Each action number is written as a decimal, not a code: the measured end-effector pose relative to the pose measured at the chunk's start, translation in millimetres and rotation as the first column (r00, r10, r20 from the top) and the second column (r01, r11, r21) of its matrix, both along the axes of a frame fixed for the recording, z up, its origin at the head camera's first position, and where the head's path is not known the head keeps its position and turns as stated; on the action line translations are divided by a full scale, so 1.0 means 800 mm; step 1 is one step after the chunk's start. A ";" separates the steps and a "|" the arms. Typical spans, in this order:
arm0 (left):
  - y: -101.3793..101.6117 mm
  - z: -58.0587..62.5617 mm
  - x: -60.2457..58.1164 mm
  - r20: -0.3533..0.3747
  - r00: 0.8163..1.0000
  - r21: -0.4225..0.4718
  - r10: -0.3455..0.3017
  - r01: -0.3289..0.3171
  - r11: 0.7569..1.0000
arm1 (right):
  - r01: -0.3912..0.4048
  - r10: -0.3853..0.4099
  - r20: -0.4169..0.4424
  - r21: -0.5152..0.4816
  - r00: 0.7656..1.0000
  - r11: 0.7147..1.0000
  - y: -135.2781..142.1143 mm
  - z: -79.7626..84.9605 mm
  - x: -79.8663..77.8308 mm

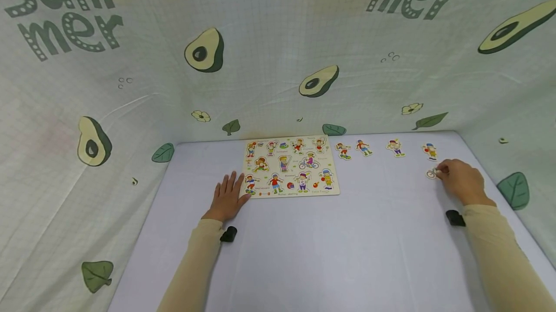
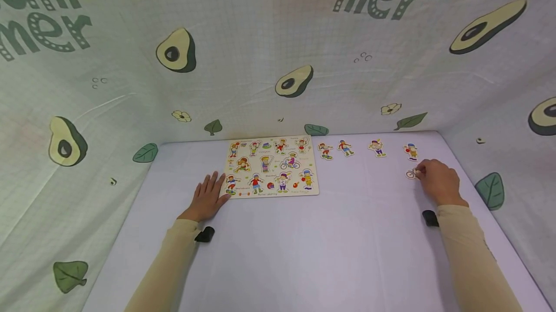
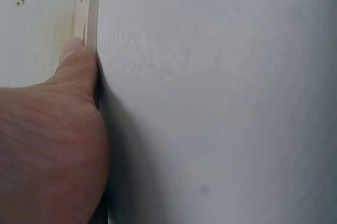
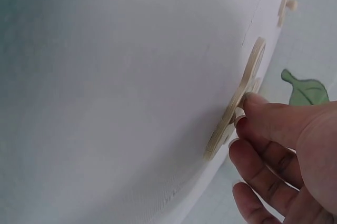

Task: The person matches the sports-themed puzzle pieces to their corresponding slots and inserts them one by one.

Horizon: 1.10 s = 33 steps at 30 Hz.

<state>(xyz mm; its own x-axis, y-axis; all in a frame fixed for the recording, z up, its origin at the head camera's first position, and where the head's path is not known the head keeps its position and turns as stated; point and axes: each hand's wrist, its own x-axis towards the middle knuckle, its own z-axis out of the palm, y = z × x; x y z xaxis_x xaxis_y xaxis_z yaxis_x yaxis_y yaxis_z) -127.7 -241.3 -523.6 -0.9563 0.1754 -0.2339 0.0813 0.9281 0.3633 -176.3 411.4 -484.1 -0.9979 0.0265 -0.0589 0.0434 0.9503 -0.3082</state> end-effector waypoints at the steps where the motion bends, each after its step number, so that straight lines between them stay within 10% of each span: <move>1: 0.000 -0.001 0.000 0.000 1.000 0.000 0.000 0.000 1.000 | 0.000 0.000 0.007 -0.001 1.000 1.000 0.000 0.000 0.000; 12: -0.001 -0.003 -0.001 -0.001 1.000 -0.008 -0.005 0.005 1.000 | -0.085 0.085 -0.081 0.000 0.993 0.996 -0.029 0.001 0.000; 33: 0.000 -0.004 -0.002 -0.004 1.000 -0.036 0.003 -0.003 0.999 | -0.319 0.311 -0.198 -0.008 0.930 0.948 -0.195 0.011 -0.021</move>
<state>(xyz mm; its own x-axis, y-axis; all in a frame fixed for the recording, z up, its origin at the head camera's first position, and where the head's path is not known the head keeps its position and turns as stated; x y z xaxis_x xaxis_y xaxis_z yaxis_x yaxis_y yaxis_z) -129.3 -241.7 -526.6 -0.9577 0.1639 -0.2367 0.0795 0.9408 0.3295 -193.0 255.4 -475.4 -0.9471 -0.2893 0.1393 -0.3194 0.8926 -0.3182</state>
